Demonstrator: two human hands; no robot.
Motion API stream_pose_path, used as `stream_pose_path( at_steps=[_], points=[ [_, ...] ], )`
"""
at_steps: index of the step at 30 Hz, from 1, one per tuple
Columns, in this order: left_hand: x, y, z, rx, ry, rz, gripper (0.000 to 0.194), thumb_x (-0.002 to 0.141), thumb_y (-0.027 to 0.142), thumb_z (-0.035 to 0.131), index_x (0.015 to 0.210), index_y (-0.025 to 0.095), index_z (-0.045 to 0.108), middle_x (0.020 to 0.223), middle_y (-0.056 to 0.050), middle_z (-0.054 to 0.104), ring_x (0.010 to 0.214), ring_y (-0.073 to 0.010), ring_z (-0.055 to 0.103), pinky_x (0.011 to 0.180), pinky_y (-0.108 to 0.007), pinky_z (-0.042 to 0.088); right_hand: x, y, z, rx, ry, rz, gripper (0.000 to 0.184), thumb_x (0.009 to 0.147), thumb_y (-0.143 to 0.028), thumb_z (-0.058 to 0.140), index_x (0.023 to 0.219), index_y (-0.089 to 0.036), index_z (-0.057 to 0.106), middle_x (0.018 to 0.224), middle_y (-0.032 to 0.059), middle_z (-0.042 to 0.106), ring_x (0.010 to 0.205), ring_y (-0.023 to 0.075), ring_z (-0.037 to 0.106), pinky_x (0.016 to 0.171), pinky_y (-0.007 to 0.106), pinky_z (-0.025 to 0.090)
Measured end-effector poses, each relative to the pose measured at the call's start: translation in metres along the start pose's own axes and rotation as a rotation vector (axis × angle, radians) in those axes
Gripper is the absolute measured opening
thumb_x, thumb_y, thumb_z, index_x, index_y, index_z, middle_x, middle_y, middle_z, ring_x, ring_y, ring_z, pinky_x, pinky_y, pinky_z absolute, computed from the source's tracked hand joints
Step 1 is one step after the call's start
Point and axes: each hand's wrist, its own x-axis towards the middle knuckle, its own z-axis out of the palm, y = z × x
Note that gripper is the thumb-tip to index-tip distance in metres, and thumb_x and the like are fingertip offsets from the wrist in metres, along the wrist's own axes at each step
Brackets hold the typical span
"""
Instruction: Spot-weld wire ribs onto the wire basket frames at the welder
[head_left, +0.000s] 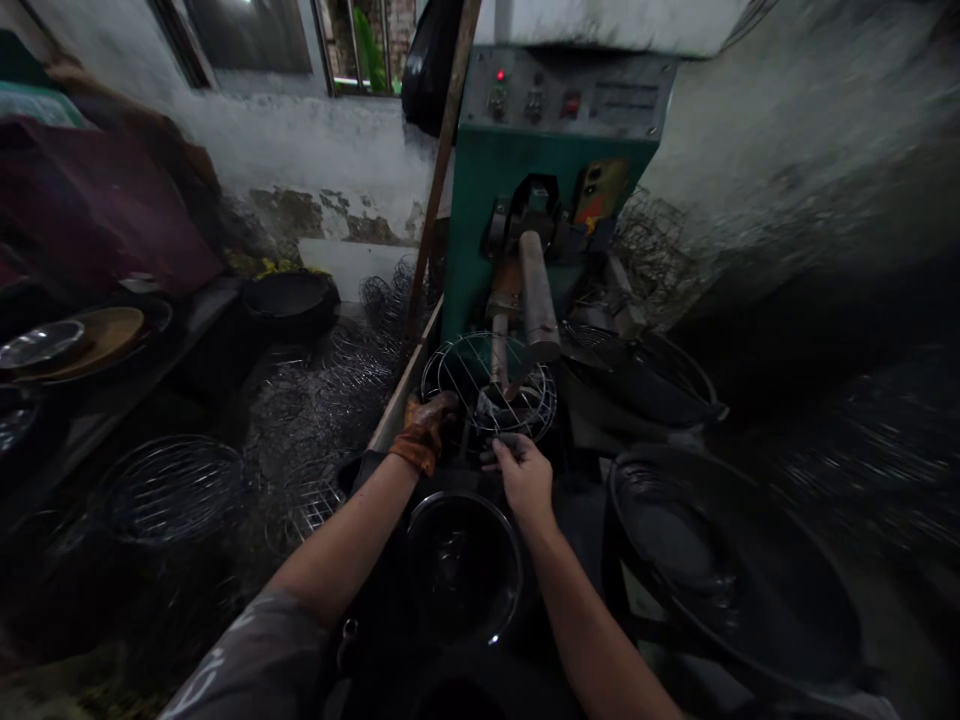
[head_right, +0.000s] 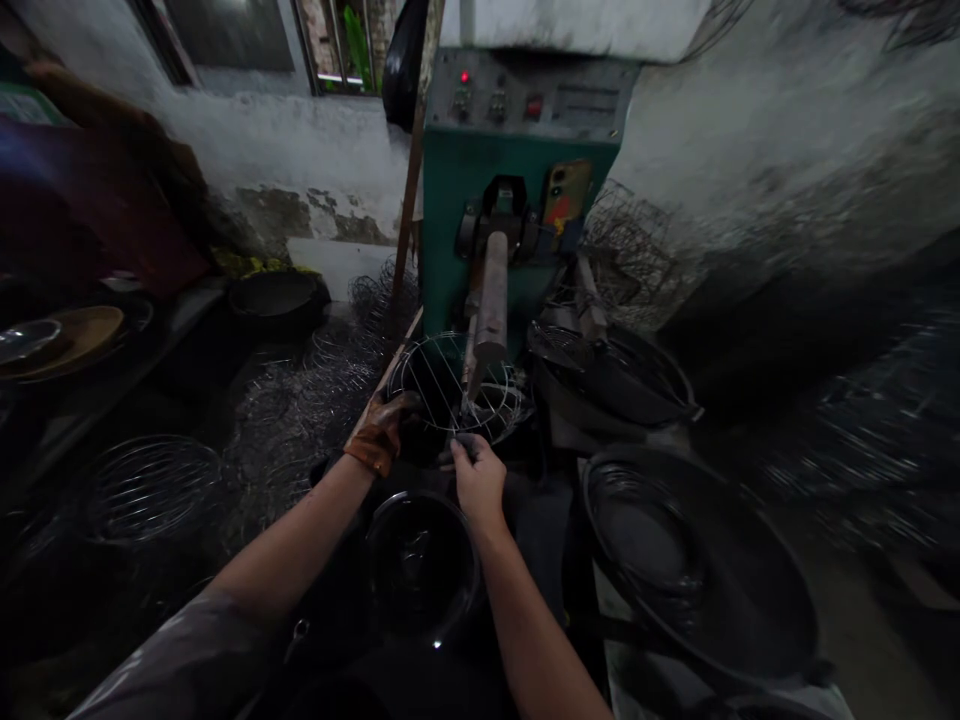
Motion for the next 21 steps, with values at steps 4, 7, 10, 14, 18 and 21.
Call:
stream_pose_path(
  at_steps=[4, 7, 10, 14, 18, 21],
  points=[
    [-0.014, 0.006, 0.009, -0.023, 0.016, -0.003, 0.056, 0.06, 0.014, 0.087, 0.108, 0.023, 0.059, 0.085, 0.001, 0.069, 0.068, -0.015, 0.067, 0.065, -0.028, 0.054, 0.008, 0.008, 0.002, -0.206, 0.046, -0.05, 0.043, 0.082, -0.062, 0.064, 0.091, -0.02, 0.07, 0.063, 0.0023, 0.071, 0.051, 0.0219, 0.068, 0.055, 0.034, 0.059],
    [-0.02, 0.012, 0.011, -0.038, 0.048, -0.027, 0.056, 0.062, 0.013, 0.085, 0.109, 0.024, 0.057, 0.087, 0.002, 0.069, 0.068, -0.0149, 0.066, 0.064, -0.028, 0.053, 0.009, 0.012, 0.001, -0.268, 0.044, -0.055, 0.039, 0.085, -0.058, 0.059, 0.091, -0.021, 0.07, 0.064, 0.0034, 0.072, 0.053, 0.0229, 0.069, 0.056, 0.034, 0.059],
    [-0.022, 0.014, 0.011, -0.02, 0.071, -0.021, 0.048, 0.064, 0.013, 0.081, 0.103, 0.024, 0.055, 0.087, 0.002, 0.068, 0.068, -0.0143, 0.065, 0.063, -0.027, 0.053, 0.009, 0.012, -0.001, -0.295, 0.01, -0.061, 0.034, 0.087, -0.055, 0.059, 0.089, -0.023, 0.069, 0.067, 0.0042, 0.074, 0.057, 0.0234, 0.072, 0.059, 0.034, 0.06],
    [-0.02, 0.011, 0.009, -0.028, 0.057, -0.013, 0.047, 0.064, 0.015, 0.082, 0.102, 0.023, 0.056, 0.088, 0.002, 0.067, 0.07, -0.0141, 0.066, 0.062, -0.026, 0.053, 0.01, 0.008, -0.001, -0.319, 0.004, -0.052, 0.035, 0.084, -0.059, 0.06, 0.085, -0.024, 0.066, 0.066, 0.0036, 0.072, 0.053, 0.0227, 0.069, 0.057, 0.034, 0.059],
    [-0.013, 0.005, 0.007, -0.034, 0.045, -0.037, 0.049, 0.064, 0.017, 0.085, 0.104, 0.022, 0.057, 0.082, 0.003, 0.067, 0.066, -0.0129, 0.065, 0.059, -0.024, 0.05, 0.011, 0.005, 0.0, -0.273, 0.015, -0.013, 0.039, 0.082, -0.063, 0.059, 0.084, -0.025, 0.064, 0.064, 0.0038, 0.071, 0.055, 0.0239, 0.07, 0.052, 0.034, 0.06],
    [-0.009, 0.002, 0.006, -0.031, 0.055, -0.045, 0.051, 0.063, 0.019, 0.086, 0.106, 0.022, 0.057, 0.081, 0.003, 0.066, 0.064, -0.0133, 0.065, 0.059, -0.025, 0.051, 0.011, 0.005, 0.002, -0.216, 0.021, -0.018, 0.039, 0.081, -0.063, 0.063, 0.084, -0.024, 0.065, 0.063, 0.0041, 0.071, 0.057, 0.0254, 0.071, 0.052, 0.036, 0.062]
  ],
)
